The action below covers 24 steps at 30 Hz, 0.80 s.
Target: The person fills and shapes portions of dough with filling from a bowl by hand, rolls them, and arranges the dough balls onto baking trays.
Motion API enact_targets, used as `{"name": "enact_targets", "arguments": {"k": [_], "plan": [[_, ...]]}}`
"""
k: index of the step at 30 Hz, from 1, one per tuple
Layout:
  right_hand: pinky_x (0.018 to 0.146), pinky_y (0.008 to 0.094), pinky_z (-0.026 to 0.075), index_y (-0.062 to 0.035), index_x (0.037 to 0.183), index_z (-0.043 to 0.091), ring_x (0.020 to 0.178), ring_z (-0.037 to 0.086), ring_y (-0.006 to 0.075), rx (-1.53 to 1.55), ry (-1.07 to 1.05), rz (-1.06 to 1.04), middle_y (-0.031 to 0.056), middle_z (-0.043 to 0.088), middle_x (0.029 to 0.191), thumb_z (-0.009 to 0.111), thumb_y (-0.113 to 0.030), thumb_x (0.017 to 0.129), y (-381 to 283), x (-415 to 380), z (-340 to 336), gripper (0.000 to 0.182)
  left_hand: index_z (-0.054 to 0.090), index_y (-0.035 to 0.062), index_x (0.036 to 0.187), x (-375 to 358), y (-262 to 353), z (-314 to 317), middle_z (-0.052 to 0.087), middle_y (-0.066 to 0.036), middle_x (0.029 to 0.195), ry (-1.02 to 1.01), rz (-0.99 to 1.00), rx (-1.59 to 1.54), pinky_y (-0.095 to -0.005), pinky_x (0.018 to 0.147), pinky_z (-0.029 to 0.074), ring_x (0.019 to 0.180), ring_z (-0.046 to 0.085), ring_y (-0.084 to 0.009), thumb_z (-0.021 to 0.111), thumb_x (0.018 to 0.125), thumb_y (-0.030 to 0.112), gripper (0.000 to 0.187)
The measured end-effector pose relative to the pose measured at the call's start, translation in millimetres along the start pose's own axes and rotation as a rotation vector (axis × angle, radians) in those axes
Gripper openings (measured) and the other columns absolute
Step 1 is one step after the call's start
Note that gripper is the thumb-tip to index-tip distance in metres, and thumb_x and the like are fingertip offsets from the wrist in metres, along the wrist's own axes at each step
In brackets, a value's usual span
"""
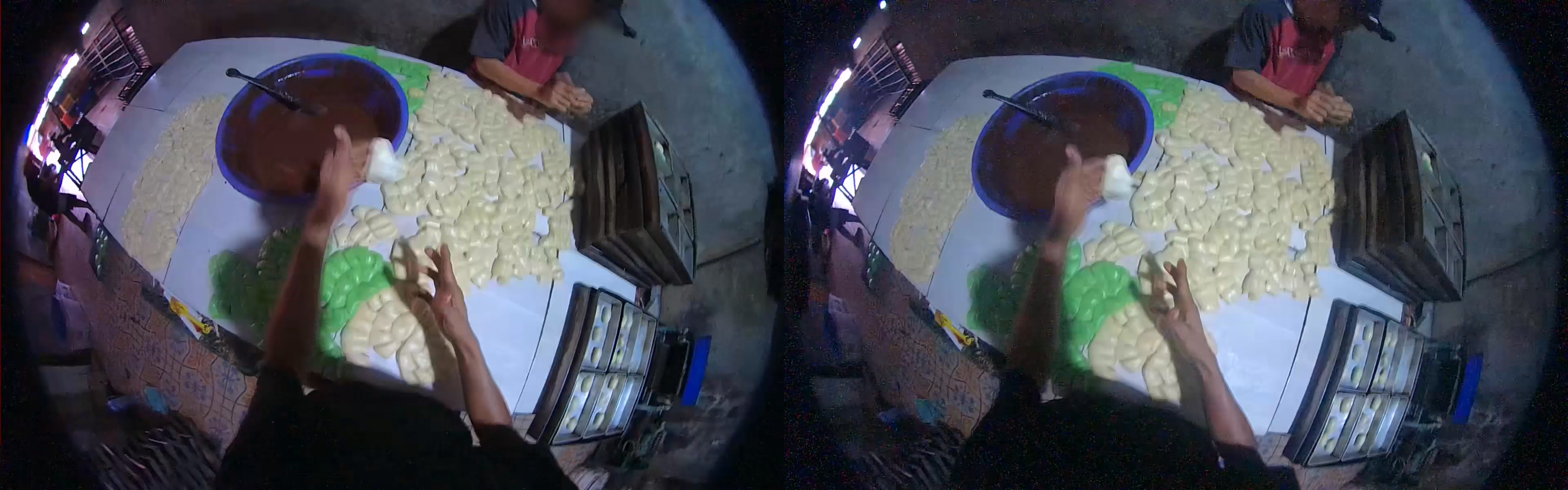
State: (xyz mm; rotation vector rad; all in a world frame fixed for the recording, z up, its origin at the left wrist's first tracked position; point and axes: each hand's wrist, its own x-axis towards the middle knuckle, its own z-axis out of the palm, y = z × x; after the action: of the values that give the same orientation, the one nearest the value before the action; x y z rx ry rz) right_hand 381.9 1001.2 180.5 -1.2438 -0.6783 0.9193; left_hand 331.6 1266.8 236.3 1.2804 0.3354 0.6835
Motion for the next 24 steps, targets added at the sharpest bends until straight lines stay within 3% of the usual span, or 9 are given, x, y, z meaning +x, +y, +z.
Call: {"name": "enact_targets", "arguments": {"k": [5, 6, 9, 11, 14, 16, 18, 22, 24], "plan": [[0.088, 0.0373, 0.046, -0.0127, 0.151, 0.009, 0.119, 0.043, 0.0198, 0.242, 0.057, 0.005, 0.0076, 0.029, 0.147, 0.063, -0.050, 0.085, 26, -2, -20, 0.093, 0.031, -0.0055, 0.141, 94, -60, -80, 0.029, -0.024, 0.147, -0.092, -0.554, 1.006, -0.0384, 0.114, 0.017, 0.140, 0.023, -0.0306, 0.020, 0.090, 0.071, 0.093], [0.088, 0.0373, 0.046, -0.0127, 0.151, 0.009, 0.119, 0.043, 0.0198, 0.248, 0.058, 0.000, 0.0076, 0.029, 0.147, 0.063, -0.050, 0.085, 27, 0, -24, 0.093, 0.039, -0.0056, 0.137, 81, -48, -70, 0.038, -0.025, 0.141, -0.088, -0.391, 1.033, -0.0402, 0.112, 0.022, 0.135, 0.033, -0.0314, 0.019, 0.089, 0.073, 0.094], [0.084, 0.0314, 0.048, -0.0125, 0.150, 0.013, 0.113, 0.050, 0.0181, 0.480, 0.173, 0.090, 0.0054, 0.038, 0.142, 0.061, -0.026, 0.091, 23, -5, -27, 0.078, 0.050, -0.0006, 0.129, 75, -30, -56, 0.056, -0.027, 0.124, -0.127, -0.975, 0.694, -0.0439, 0.105, 0.033, 0.122, 0.047, -0.0398, 0.018, 0.088, 0.073, 0.090], [0.084, 0.0310, 0.048, -0.0124, 0.150, 0.013, 0.114, 0.049, 0.0185, 0.454, 0.167, 0.085, 0.0060, 0.038, 0.142, 0.062, -0.026, 0.091, 22, -1, -28, 0.078, 0.060, 0.0003, 0.115, 49, -34, -42, 0.064, -0.026, 0.103, 0.028, -0.326, 1.054, -0.0455, 0.095, 0.041, 0.109, 0.056, -0.0413, 0.021, 0.092, 0.068, 0.082], [0.084, 0.0296, 0.048, -0.0115, 0.150, 0.012, 0.112, 0.051, 0.0199, 0.373, 0.175, 0.075, 0.0087, 0.040, 0.140, 0.061, -0.022, 0.091, 19, 5, -17, 0.077, 0.056, 0.0009, 0.121, -9, 11, 19, 0.060, -0.027, 0.108, 0.191, -0.193, 1.357, -0.0439, 0.095, 0.042, 0.108, 0.058, -0.0360, 0.019, 0.094, 0.065, 0.079], [0.081, 0.0286, 0.049, -0.0073, 0.149, 0.014, 0.107, 0.055, 0.0218, 0.649, 0.102, 0.158, 0.0130, 0.045, 0.135, 0.058, -0.017, 0.093, 22, 9, -8, 0.072, 0.048, 0.0016, 0.131, -48, -10, 28, 0.054, -0.022, 0.125, 0.285, -0.323, 0.198, -0.0457, 0.097, 0.040, 0.117, 0.052, -0.0337, 0.022, 0.094, 0.064, 0.077], [0.075, 0.0265, 0.052, -0.0006, 0.142, 0.030, 0.097, 0.060, 0.0205, 0.851, 0.190, 0.193, 0.0158, 0.056, 0.121, 0.056, -0.013, 0.094, 20, 6, 2, 0.056, 0.039, 0.0014, 0.138, -79, -40, 15, 0.047, -0.016, 0.134, -0.513, -0.522, -0.600, -0.0473, 0.099, 0.037, 0.128, 0.040, -0.0303, 0.027, 0.095, 0.063, 0.076], [0.076, 0.0270, 0.053, 0.0041, 0.114, 0.060, 0.089, 0.062, 0.0146, 0.782, 0.124, 0.136, 0.0120, 0.061, 0.104, 0.054, -0.006, 0.093, 46, -26, -26, 0.024, 0.033, -0.0013, 0.142, -145, -39, 92, 0.045, -0.016, 0.135, 0.063, -0.629, -0.538, -0.0474, 0.101, 0.035, 0.129, 0.038, -0.0282, 0.034, 0.095, 0.061, 0.078], [0.076, 0.0268, 0.046, 0.0035, 0.113, 0.060, 0.086, 0.055, 0.0162, 0.022, 0.423, -0.073, 0.0064, 0.057, 0.103, 0.061, -0.011, 0.089, 2, -41, -3, 0.028, 0.032, -0.0057, 0.141, -167, -31, 121, 0.047, -0.016, 0.133, 0.152, -0.535, -0.323, -0.0469, 0.101, 0.035, 0.125, 0.042, -0.0237, 0.035, 0.097, 0.055, 0.075]]}}
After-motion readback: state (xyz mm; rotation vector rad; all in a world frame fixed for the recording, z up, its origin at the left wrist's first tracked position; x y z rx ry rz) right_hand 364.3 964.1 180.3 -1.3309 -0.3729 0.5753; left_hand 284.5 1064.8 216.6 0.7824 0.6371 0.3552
